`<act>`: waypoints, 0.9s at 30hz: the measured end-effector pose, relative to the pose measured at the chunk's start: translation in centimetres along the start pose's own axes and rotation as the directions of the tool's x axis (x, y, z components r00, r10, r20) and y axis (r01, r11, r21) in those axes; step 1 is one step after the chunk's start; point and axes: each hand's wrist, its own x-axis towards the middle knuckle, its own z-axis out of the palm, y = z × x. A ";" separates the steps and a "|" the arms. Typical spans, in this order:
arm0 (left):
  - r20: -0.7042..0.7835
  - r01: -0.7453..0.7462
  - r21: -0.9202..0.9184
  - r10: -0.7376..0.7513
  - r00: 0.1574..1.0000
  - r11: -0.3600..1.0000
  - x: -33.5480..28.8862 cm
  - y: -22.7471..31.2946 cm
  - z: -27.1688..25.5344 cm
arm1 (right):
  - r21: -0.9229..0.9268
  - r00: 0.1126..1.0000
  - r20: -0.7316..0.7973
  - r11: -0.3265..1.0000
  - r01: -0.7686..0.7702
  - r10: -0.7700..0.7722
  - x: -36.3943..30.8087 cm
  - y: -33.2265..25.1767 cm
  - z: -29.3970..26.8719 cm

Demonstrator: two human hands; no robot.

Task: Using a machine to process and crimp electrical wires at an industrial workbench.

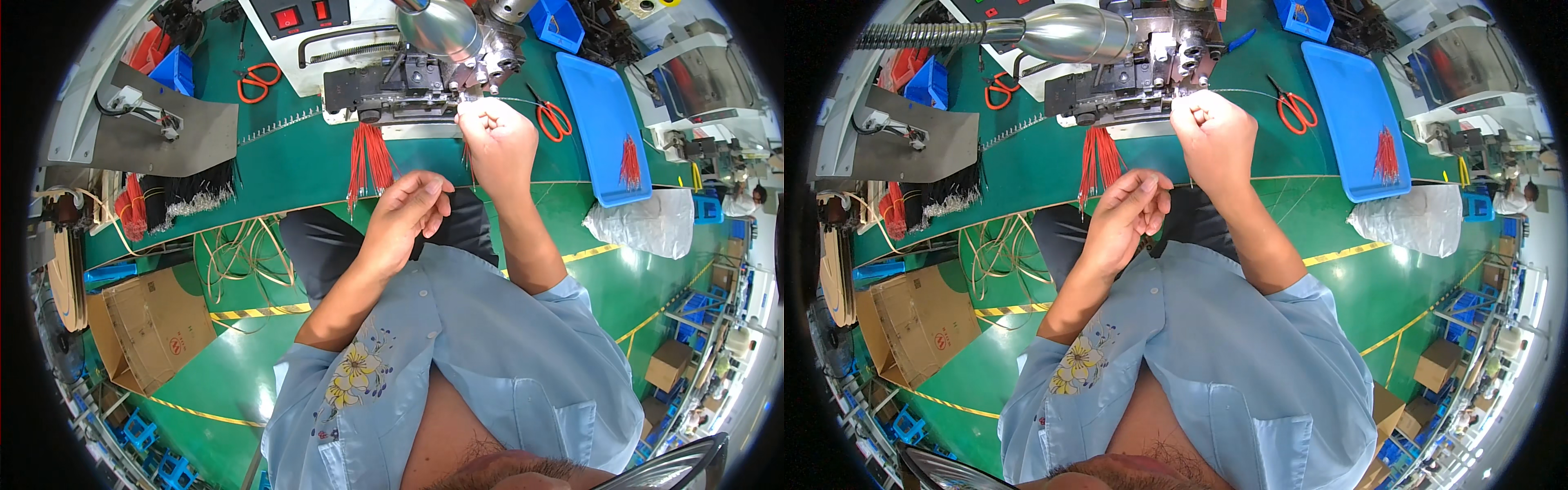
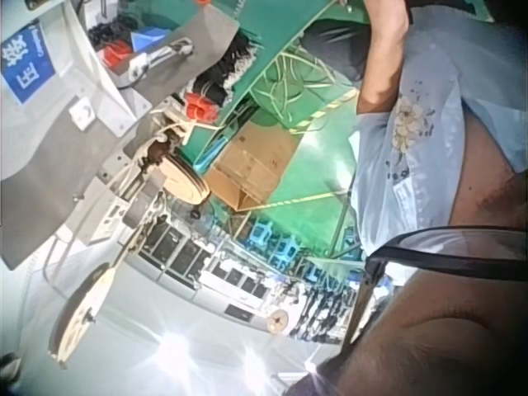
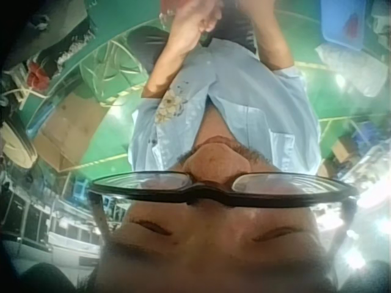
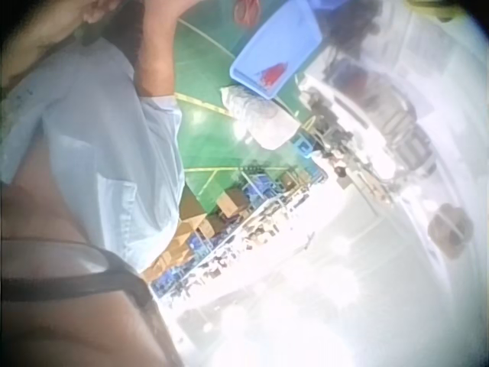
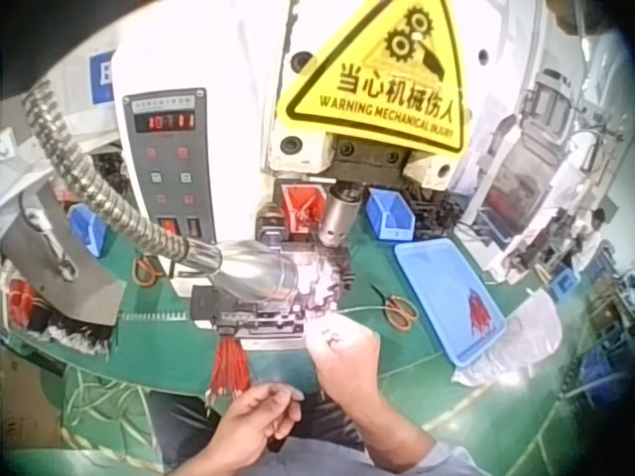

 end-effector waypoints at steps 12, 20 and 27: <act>0.000 0.006 -0.003 -0.006 1.000 1.000 -0.1 -0.1 -0.1 | 0.017 0.999 -0.039 1.000 -0.004 0.005 -0.2 0.3 0.5; -0.001 0.004 -0.002 -0.004 1.000 1.000 -0.2 -0.1 -0.1 | 0.021 0.999 -0.046 0.999 -0.026 0.027 -0.3 0.3 0.6; 0.004 0.006 0.008 -0.006 1.000 1.000 -0.3 -0.2 0.1 | 0.047 0.998 -0.034 0.998 -0.047 0.049 -0.3 0.5 0.6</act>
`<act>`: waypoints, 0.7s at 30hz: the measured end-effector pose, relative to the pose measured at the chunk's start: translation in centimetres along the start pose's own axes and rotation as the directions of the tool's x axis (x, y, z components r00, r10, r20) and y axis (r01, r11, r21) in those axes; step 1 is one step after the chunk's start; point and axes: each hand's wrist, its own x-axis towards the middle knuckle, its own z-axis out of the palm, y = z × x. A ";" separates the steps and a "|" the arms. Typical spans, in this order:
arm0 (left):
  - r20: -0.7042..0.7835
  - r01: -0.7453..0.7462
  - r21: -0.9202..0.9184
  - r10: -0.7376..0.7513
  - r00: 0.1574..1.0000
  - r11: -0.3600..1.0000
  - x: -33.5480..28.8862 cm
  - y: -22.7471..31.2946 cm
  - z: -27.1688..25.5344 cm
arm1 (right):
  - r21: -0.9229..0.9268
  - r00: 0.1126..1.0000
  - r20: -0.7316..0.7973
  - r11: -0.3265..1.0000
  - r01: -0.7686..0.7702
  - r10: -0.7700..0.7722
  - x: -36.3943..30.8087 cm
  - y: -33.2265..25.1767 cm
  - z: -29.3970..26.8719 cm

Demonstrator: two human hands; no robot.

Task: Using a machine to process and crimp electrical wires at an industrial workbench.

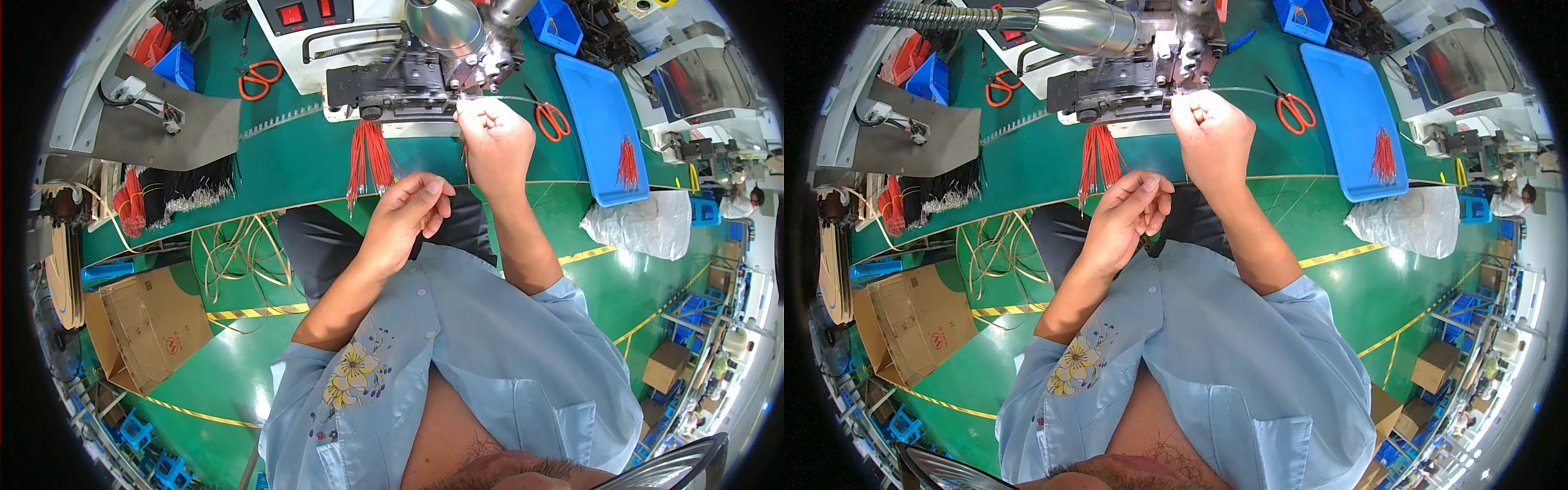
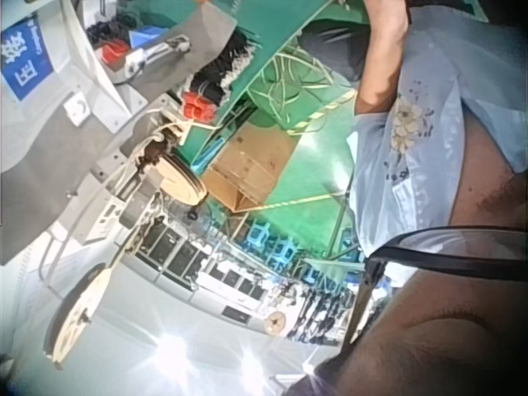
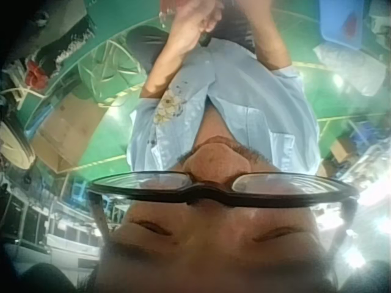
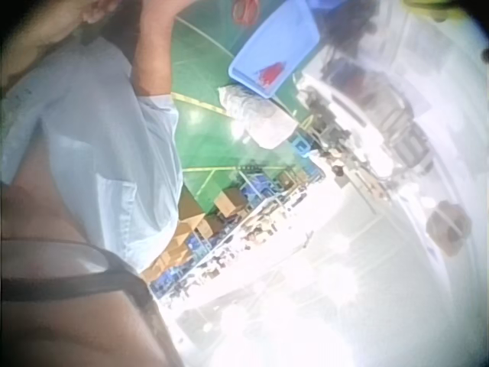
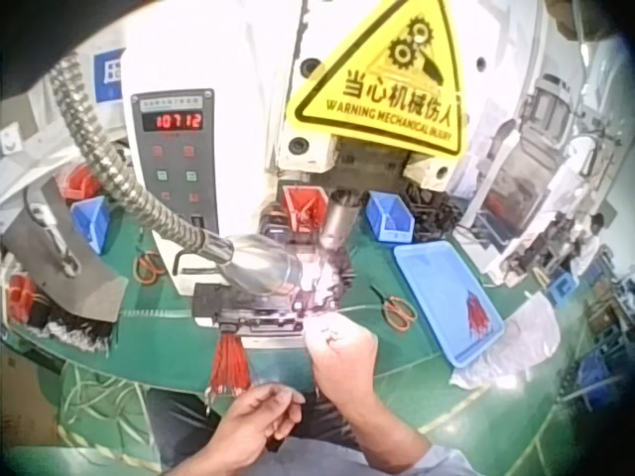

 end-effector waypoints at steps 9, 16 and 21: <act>-0.016 -0.016 0.027 0.017 1.000 1.000 -0.4 0.2 0.1 | 0.079 0.999 0.024 0.996 -0.045 0.044 -0.7 0.2 -0.5; -0.176 -0.171 0.359 0.246 0.953 0.918 -1.6 0.8 -0.1 | -0.012 0.972 -0.019 0.972 0.235 -0.235 -2.8 -0.5 -1.8; -0.224 -0.226 0.784 0.602 0.767 0.579 -1.3 2.0 -2.4 | -0.115 0.952 -0.097 0.953 0.279 -0.290 -3.1 -0.8 -4.7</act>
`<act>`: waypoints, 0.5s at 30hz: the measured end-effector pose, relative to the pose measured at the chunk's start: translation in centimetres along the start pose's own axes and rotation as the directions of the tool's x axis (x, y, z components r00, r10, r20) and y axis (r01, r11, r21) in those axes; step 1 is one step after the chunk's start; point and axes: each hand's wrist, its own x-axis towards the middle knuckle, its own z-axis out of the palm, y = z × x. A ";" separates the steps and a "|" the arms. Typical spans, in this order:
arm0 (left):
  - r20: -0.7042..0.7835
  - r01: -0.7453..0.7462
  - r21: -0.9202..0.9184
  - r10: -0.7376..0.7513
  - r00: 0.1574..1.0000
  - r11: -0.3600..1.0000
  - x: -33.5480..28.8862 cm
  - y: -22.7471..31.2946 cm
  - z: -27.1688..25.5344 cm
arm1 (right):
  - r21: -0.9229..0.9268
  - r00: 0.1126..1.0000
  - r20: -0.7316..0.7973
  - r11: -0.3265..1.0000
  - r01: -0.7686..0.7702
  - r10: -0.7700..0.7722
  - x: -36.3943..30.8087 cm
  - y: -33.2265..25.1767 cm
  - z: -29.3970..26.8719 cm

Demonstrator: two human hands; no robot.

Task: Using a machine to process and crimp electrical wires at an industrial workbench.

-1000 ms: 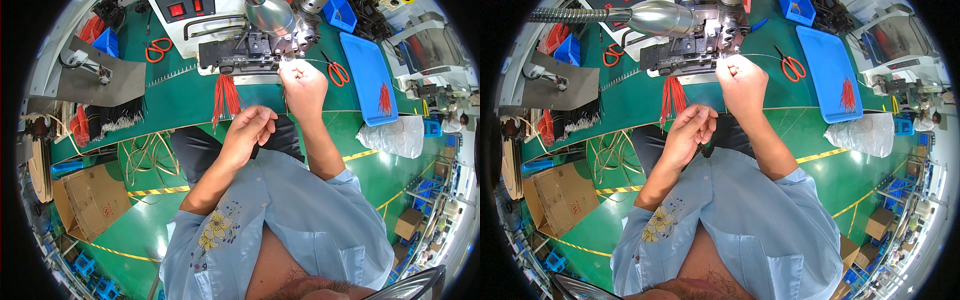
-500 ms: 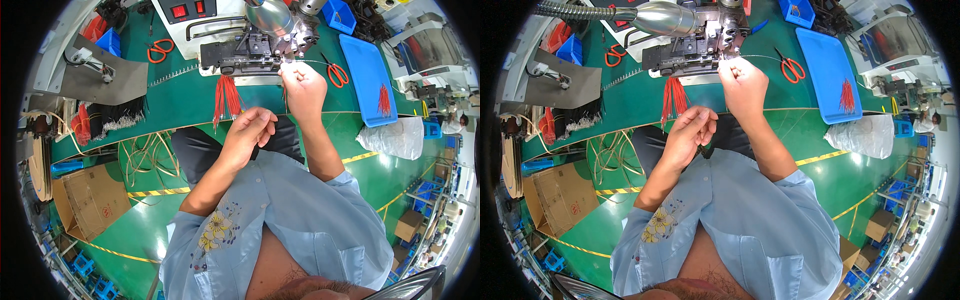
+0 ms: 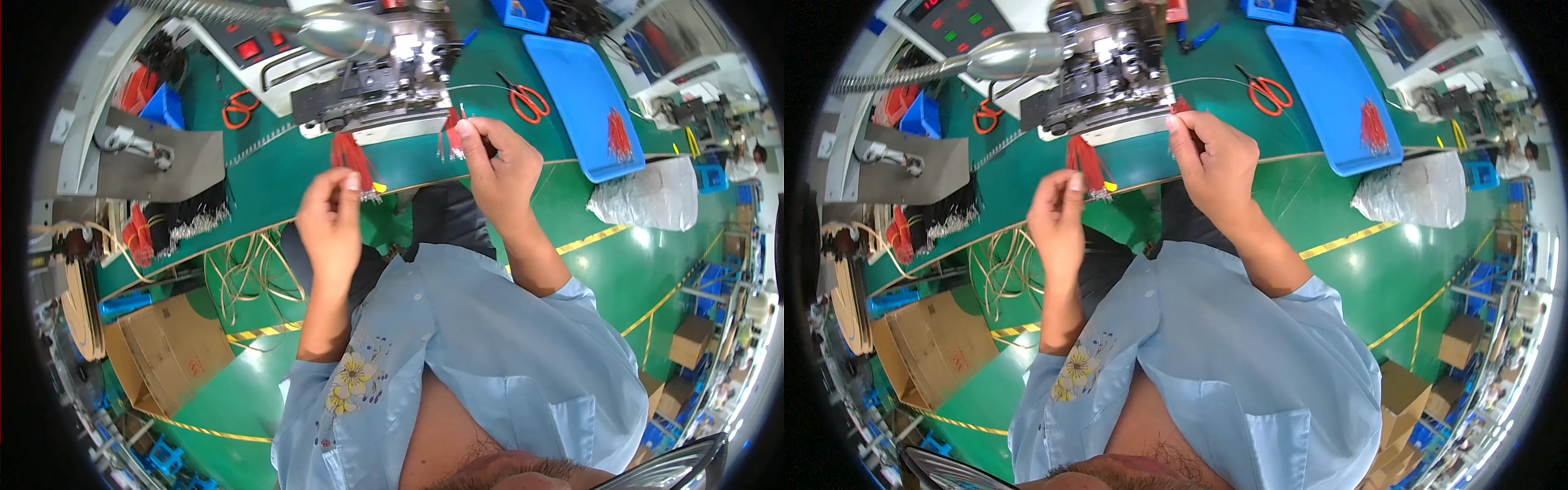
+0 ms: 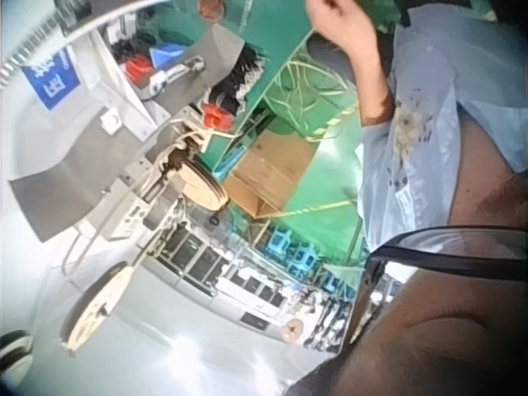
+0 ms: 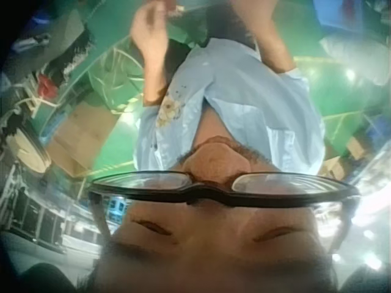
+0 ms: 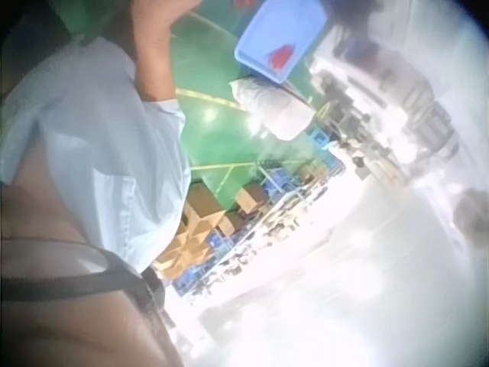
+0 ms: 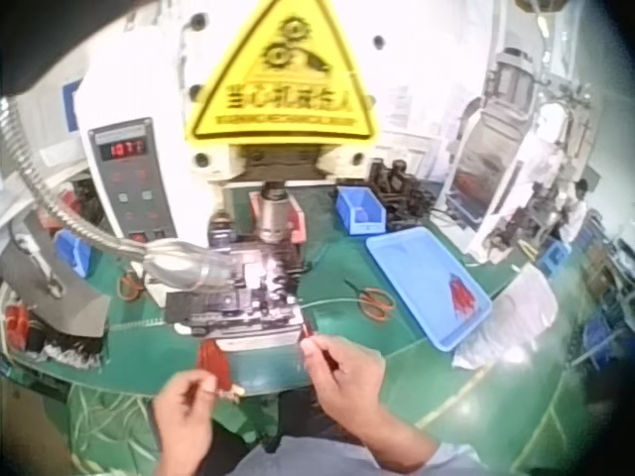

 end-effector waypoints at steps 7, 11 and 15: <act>-0.032 -0.031 0.688 0.073 0.997 0.725 1.7 0.4 -2.2 | -0.473 0.995 -0.094 0.881 -0.026 -0.021 5.5 6.5 -10.3; 0.071 -0.170 0.784 0.186 0.980 0.597 2.0 -0.4 -1.0 | -0.739 0.985 -0.028 0.660 -0.137 0.173 9.4 16.1 -18.4; 0.102 -0.161 0.805 0.135 0.986 0.571 2.1 -0.5 -0.5 | -0.831 0.973 -0.168 0.509 -0.226 0.158 9.4 21.4 -22.3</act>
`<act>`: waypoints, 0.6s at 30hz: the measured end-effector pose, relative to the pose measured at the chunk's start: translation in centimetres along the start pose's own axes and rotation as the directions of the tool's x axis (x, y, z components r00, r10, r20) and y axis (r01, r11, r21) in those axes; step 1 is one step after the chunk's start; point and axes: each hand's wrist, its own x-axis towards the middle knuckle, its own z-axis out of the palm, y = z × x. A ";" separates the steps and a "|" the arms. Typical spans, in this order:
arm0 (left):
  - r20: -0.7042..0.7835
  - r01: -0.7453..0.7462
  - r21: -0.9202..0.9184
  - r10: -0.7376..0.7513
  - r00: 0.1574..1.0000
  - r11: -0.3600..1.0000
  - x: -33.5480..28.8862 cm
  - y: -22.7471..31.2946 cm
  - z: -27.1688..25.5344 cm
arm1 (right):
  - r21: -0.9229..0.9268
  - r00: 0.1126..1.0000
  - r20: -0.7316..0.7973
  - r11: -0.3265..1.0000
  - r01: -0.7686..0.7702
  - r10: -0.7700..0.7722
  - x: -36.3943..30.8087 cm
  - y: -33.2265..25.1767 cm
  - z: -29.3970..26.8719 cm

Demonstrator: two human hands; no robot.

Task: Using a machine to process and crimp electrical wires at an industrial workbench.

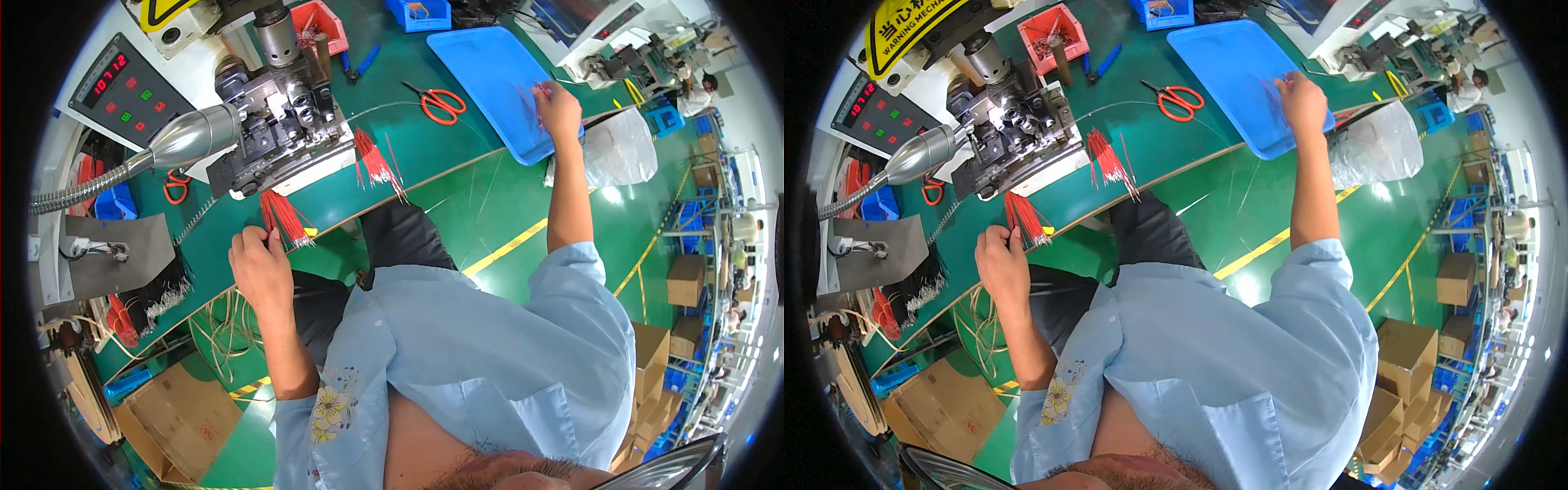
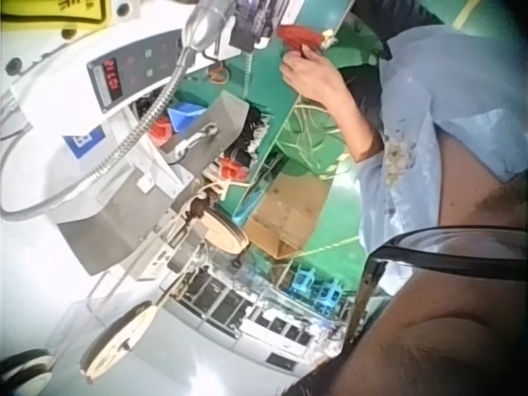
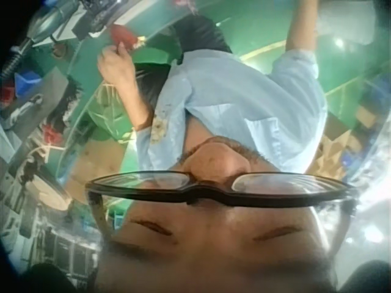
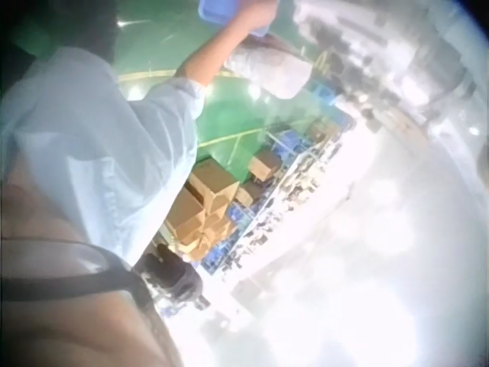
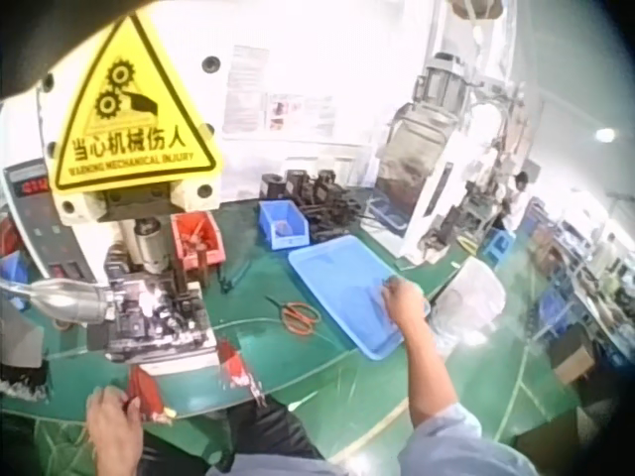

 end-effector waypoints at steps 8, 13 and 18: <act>0.055 0.044 0.004 -0.044 0.998 0.999 0.0 -0.6 -0.1 | 0.398 0.990 0.008 0.908 -0.130 0.138 -8.2 -9.6 -5.2; 0.048 0.044 -0.024 -0.042 0.998 0.999 0.4 -0.6 -0.4 | 0.607 0.946 0.270 0.794 -0.022 -0.180 -13.6 -18.4 -5.8; 0.052 0.087 -0.090 -0.083 0.995 0.992 0.4 -0.9 -1.2 | 0.378 0.859 0.405 0.913 0.154 -0.312 -13.1 -21.9 -1.6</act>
